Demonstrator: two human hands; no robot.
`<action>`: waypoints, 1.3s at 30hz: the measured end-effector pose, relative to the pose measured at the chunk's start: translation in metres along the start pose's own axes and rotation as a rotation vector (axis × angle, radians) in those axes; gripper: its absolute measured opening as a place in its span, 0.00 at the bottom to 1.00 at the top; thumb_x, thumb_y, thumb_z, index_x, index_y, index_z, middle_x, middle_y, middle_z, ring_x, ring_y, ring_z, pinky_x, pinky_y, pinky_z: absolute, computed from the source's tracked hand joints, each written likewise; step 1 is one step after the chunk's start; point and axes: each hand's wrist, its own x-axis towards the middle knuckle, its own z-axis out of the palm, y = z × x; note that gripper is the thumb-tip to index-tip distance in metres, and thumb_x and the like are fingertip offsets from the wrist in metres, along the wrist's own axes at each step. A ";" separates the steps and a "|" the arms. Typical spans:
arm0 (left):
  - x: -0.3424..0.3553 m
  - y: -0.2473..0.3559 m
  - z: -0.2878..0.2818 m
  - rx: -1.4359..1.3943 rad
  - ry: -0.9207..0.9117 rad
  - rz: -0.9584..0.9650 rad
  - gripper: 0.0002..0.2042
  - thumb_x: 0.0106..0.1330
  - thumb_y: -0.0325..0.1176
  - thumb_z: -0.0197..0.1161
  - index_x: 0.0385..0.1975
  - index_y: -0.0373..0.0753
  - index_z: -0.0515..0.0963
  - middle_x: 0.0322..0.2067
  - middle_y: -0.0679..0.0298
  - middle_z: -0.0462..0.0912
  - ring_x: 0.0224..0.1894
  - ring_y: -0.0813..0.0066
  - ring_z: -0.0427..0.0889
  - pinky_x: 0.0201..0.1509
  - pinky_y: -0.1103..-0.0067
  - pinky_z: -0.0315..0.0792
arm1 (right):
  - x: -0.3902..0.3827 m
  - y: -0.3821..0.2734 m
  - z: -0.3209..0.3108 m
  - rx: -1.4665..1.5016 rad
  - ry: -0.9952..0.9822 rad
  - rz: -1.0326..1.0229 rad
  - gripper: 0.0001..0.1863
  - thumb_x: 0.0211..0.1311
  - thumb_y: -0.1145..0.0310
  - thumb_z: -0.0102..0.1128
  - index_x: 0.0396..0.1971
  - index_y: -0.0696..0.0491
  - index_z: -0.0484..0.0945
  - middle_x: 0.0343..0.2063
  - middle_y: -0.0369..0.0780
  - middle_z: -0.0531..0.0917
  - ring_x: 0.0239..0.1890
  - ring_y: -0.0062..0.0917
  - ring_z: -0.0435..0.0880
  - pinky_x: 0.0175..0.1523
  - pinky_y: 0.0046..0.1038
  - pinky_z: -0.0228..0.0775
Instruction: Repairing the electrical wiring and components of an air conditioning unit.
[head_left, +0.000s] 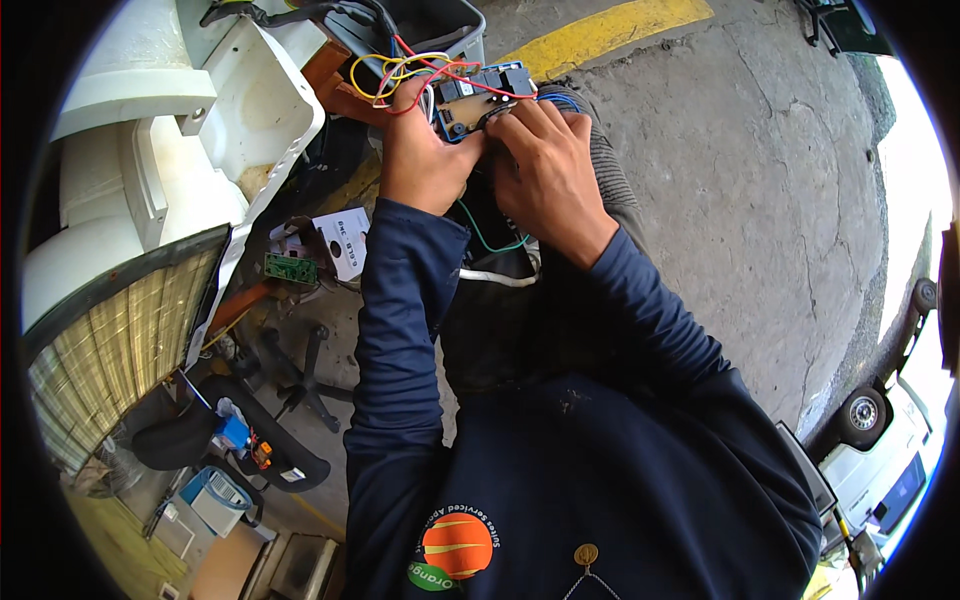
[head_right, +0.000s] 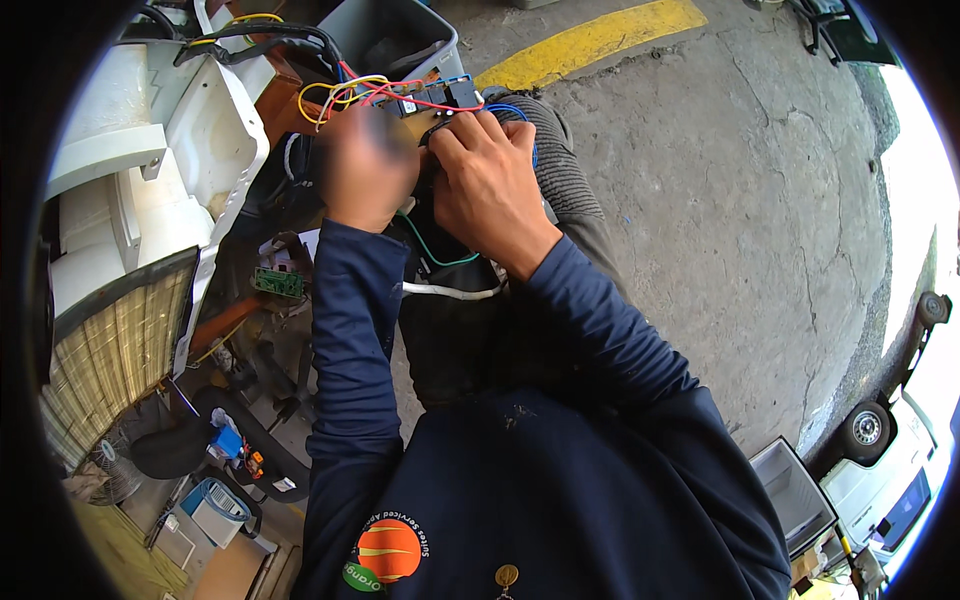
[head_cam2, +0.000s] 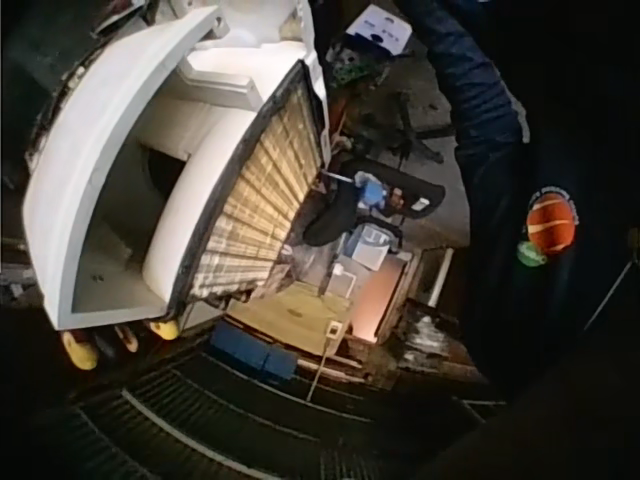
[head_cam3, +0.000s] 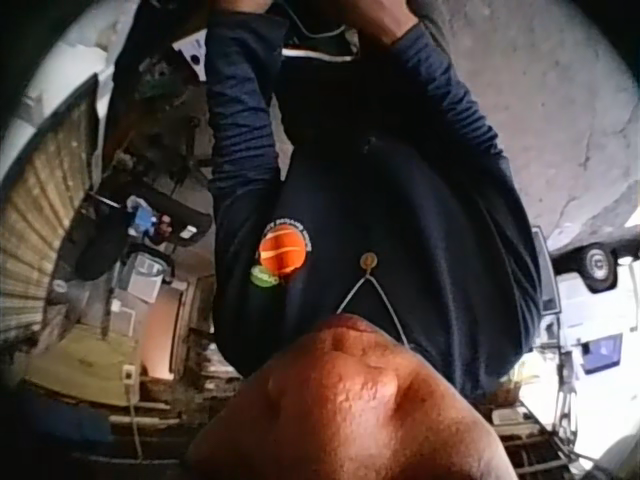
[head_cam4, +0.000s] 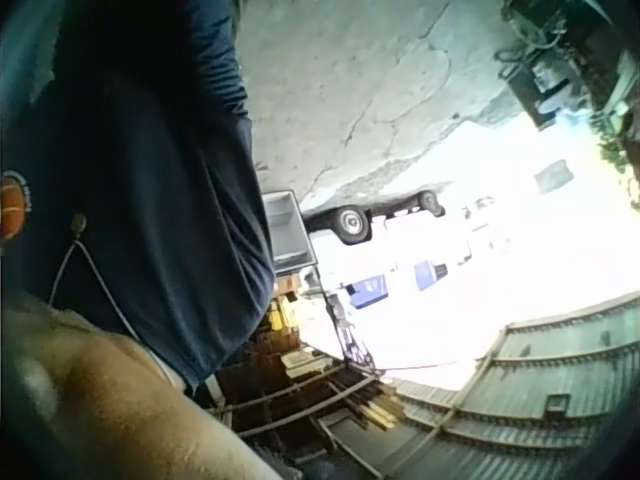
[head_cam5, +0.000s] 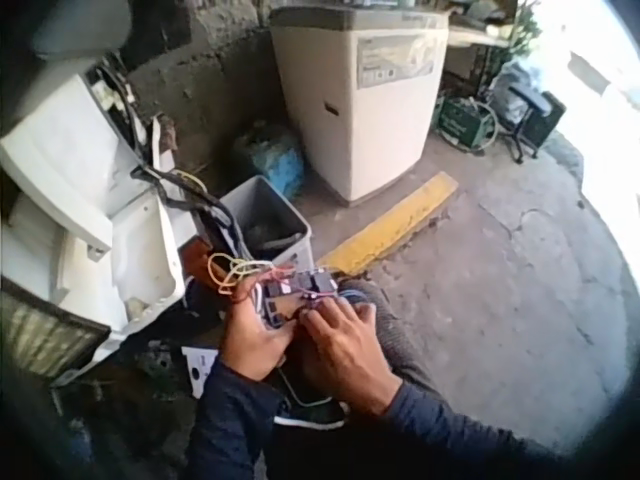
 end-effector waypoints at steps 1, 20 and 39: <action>0.000 0.000 -0.001 0.005 -0.003 0.006 0.32 0.55 0.14 0.71 0.63 0.33 0.70 0.56 0.51 0.83 0.54 0.61 0.86 0.59 0.73 0.83 | 0.001 0.000 -0.003 0.001 0.008 0.001 0.16 0.56 0.80 0.64 0.45 0.50 0.83 0.38 0.36 0.82 0.38 0.31 0.77 0.54 0.36 0.63; 0.007 -0.012 -0.020 -0.153 -0.110 -0.127 0.31 0.61 0.18 0.71 0.65 0.35 0.69 0.54 0.53 0.84 0.47 0.66 0.87 0.55 0.74 0.82 | -0.055 0.035 -0.144 0.339 -0.547 -0.236 0.19 0.62 0.77 0.68 0.53 0.59 0.81 0.38 0.43 0.88 0.35 0.36 0.86 0.38 0.32 0.77; -0.049 0.056 -0.016 0.235 0.003 -0.293 0.21 0.74 0.29 0.64 0.63 0.31 0.72 0.56 0.50 0.82 0.55 0.63 0.85 0.62 0.73 0.79 | -0.019 0.052 -0.061 0.605 -0.080 0.205 0.13 0.64 0.80 0.68 0.48 0.59 0.85 0.42 0.39 0.85 0.43 0.27 0.82 0.49 0.27 0.73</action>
